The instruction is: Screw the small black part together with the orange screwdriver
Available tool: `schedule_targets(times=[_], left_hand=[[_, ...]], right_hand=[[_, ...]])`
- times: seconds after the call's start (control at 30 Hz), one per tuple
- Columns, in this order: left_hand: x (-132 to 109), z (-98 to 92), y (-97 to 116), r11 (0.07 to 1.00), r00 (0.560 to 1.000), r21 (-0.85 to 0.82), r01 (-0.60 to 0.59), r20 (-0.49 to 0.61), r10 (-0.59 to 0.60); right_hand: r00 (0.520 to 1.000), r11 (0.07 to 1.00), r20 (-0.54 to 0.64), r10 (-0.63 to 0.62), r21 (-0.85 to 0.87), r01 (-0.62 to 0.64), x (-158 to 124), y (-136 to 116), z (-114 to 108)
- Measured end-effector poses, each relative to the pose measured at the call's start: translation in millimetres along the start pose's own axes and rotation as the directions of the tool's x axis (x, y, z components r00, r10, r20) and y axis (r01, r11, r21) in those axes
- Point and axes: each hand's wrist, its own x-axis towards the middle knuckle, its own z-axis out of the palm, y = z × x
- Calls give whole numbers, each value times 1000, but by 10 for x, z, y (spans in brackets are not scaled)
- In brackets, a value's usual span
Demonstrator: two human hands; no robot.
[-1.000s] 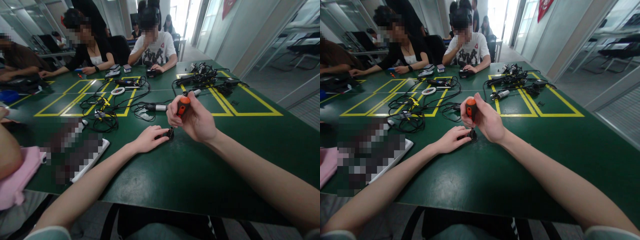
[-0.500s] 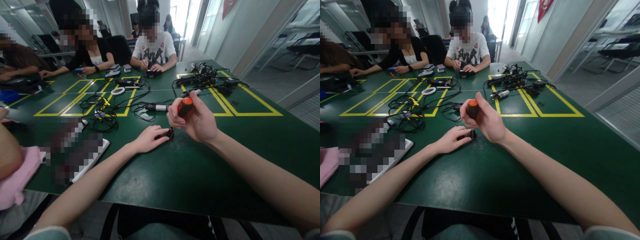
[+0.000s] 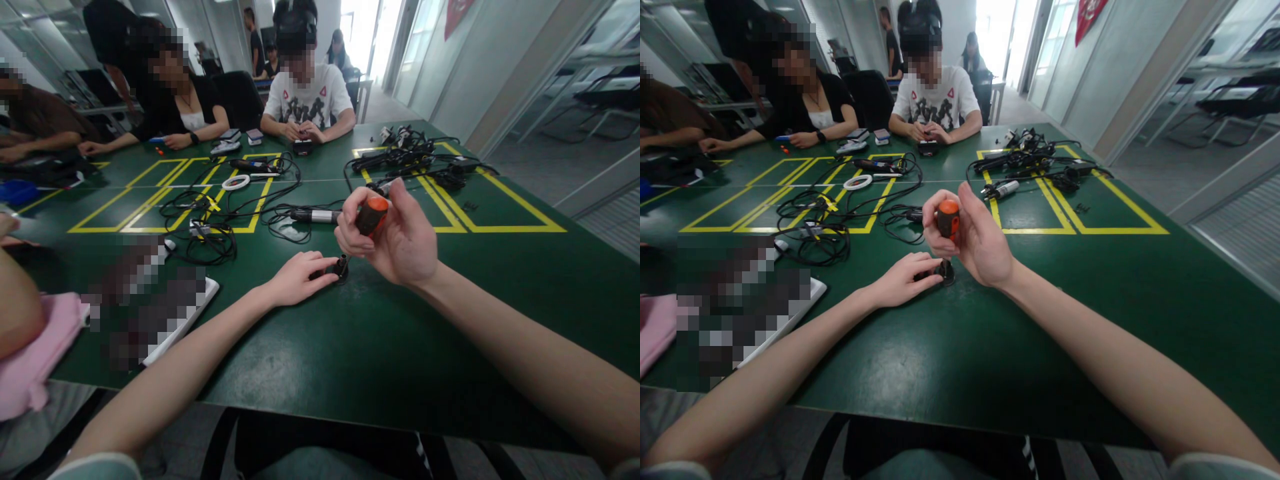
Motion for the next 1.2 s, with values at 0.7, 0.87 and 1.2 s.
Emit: schedule_targets(times=[0.7, 0.87, 1.2], left_hand=[[-2, -1, 6, 1000, 1000, 0, 3, -3, -3], [3, 0, 15, 1000, 1000, 6, 7, -5, -7], [0, 4, 9, 1000, 1000, -1, 8, -2, -8]], right_hand=[[998, 998, -12, -55, 9, 55, -14, 10, 34], [1000, 999, -26, -7, -32, 6, 1, -17, 62], [999, 999, -21, -38, 2, 38, -10, 7, 35]])
